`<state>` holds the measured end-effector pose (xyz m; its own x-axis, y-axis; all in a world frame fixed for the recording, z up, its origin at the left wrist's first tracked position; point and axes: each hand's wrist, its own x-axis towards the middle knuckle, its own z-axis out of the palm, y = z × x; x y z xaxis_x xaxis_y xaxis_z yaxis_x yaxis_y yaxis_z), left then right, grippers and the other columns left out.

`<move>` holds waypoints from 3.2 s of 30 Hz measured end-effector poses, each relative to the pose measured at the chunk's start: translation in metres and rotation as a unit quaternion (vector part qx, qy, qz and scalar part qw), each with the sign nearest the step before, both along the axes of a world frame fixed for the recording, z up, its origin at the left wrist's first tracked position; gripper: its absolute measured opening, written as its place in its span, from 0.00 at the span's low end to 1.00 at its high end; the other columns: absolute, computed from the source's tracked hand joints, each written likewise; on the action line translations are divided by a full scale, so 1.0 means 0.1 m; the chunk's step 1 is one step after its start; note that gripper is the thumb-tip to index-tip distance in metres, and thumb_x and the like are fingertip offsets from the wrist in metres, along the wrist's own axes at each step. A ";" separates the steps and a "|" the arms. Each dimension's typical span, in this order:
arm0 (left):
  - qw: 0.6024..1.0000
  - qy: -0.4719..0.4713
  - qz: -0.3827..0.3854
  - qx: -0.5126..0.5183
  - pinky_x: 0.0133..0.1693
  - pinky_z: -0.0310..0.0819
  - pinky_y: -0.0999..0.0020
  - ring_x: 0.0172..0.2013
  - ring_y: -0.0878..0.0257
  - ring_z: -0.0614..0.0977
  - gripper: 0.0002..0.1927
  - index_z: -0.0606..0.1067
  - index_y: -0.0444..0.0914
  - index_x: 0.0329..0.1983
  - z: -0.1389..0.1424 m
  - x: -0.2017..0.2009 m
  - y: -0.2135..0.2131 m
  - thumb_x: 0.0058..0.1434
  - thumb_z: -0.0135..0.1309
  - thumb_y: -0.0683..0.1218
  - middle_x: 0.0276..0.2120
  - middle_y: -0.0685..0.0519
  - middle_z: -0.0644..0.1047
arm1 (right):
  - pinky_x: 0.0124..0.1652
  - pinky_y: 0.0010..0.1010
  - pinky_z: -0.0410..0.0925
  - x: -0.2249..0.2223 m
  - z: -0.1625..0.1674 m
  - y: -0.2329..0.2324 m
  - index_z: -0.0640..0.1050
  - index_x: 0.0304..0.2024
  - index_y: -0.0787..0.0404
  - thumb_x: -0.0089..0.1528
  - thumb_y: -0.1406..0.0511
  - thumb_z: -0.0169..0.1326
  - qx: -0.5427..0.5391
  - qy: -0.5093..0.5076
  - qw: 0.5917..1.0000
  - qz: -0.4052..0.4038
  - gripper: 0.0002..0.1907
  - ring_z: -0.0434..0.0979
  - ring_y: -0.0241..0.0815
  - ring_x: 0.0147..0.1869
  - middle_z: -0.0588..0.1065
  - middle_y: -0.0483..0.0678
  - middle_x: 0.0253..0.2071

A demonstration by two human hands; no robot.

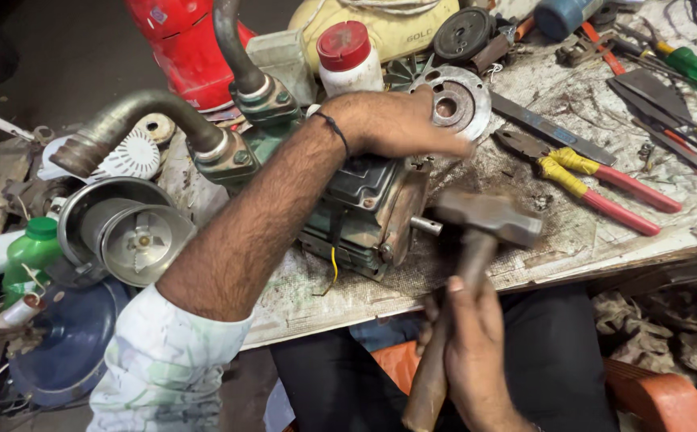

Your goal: The person works on a green electric water pump on a cluttered workbench. They use pliers to work on the pump body, rotate the unit, fit and press a round cover onto the shaft, then use a file and a hammer to tap and free the pump housing from the motor shaft.

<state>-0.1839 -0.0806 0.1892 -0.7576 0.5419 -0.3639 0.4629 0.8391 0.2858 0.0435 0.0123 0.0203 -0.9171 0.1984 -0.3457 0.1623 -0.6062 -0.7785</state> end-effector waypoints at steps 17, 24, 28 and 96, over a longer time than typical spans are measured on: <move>0.995 -0.054 0.057 -0.055 0.35 0.85 0.56 0.37 0.51 0.88 0.50 0.56 0.28 0.68 0.30 0.28 0.03 0.44 0.66 0.48 0.47 0.37 0.80 | 0.12 0.30 0.64 0.27 -0.13 -0.29 0.62 0.52 0.62 0.68 0.59 0.46 -0.049 0.061 0.995 -0.069 0.16 0.67 0.40 0.15 0.68 0.50 0.25; 0.995 -0.040 0.057 -0.064 0.36 0.85 0.55 0.37 0.51 0.88 0.51 0.55 0.28 0.69 0.25 0.22 0.01 0.46 0.65 0.49 0.48 0.37 0.81 | 0.11 0.29 0.64 0.47 -0.37 -0.41 0.62 0.62 0.57 0.63 0.59 0.46 -0.053 0.052 0.997 -0.017 0.25 0.66 0.40 0.11 0.67 0.50 0.20; 0.998 -0.005 0.017 -0.062 0.41 0.81 0.57 0.42 0.52 0.86 0.50 0.61 0.29 0.67 0.21 0.20 0.00 0.45 0.69 0.53 0.50 0.40 0.81 | 0.11 0.28 0.64 0.53 -0.46 -0.52 0.61 0.61 0.60 0.63 0.62 0.46 -0.012 0.081 0.996 -0.035 0.25 0.66 0.39 0.11 0.68 0.51 0.20; 0.998 0.016 -0.002 0.065 0.70 0.56 0.52 0.72 0.39 0.63 0.73 0.61 0.22 0.70 -0.30 -0.25 0.00 0.47 0.15 0.87 0.68 0.26 0.63 | 0.19 0.31 0.65 0.00 -0.02 -0.02 0.66 0.57 0.53 0.65 0.57 0.49 0.048 0.043 0.998 -0.005 0.19 0.68 0.41 0.19 0.69 0.49 0.27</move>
